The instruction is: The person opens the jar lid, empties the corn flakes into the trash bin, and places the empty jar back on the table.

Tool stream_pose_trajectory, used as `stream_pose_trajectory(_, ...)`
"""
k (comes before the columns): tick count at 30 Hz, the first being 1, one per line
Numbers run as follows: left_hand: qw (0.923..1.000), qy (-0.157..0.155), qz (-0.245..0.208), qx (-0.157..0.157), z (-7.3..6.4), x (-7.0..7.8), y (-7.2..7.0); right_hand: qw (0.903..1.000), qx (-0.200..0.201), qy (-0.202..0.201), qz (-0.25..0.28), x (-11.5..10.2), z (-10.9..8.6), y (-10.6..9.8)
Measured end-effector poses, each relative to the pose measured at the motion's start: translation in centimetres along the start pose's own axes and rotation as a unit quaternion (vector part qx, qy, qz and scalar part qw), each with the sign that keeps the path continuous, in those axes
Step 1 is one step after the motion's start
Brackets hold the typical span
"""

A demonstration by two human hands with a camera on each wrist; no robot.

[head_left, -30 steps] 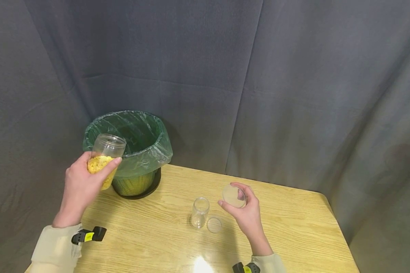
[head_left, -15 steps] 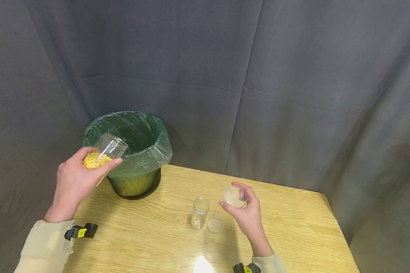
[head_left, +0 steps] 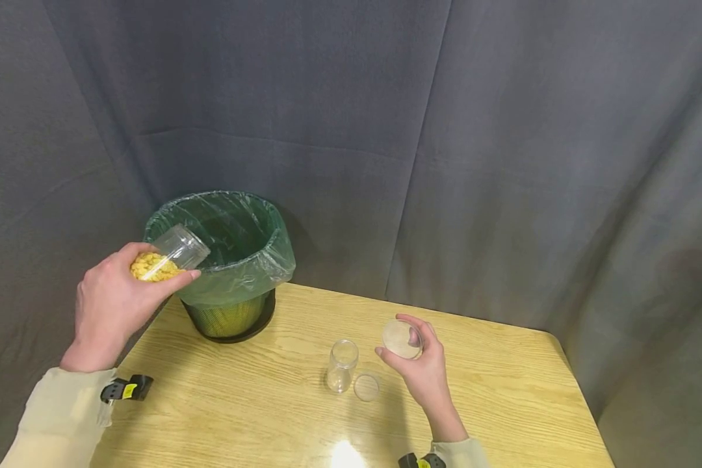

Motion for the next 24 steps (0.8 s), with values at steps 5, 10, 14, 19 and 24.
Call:
stream_pose_trajectory(5,0.9997,0.01,0.018,-0.016,0.6,-0.2,-0.5,1.0,0.002,0.002,0.005,-0.1,-0.1,-0.1)
stream_pose_trajectory(10,0.999,0.017,0.029,-0.027,1.0,-0.4,-0.7,1.0,0.003,0.006,0.001,0.1,-0.1,-0.1)
stream_pose_trajectory(14,0.9982,0.031,0.042,-0.03,1.3,-0.5,-0.8,1.0,0.004,0.005,0.002,0.2,0.0,-0.2)
stream_pose_trajectory(19,0.9966,0.049,0.058,-0.031,1.7,-0.5,-1.1,1.0,0.003,0.001,0.009,0.3,0.0,-0.2)
stream_pose_trajectory(24,0.9949,0.058,0.071,-0.044,2.0,-0.6,-1.2,0.9999,0.004,-0.001,0.013,0.4,0.1,-0.2)
Point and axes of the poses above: each hand's wrist, its own z-axis towards the middle knuckle, its own y-axis out of the palm, x = y × z, the point moved 5 cm from there along z, towards the middle knuckle, and after that the axes turned 12 degrees about y, right-handed, at the moved point
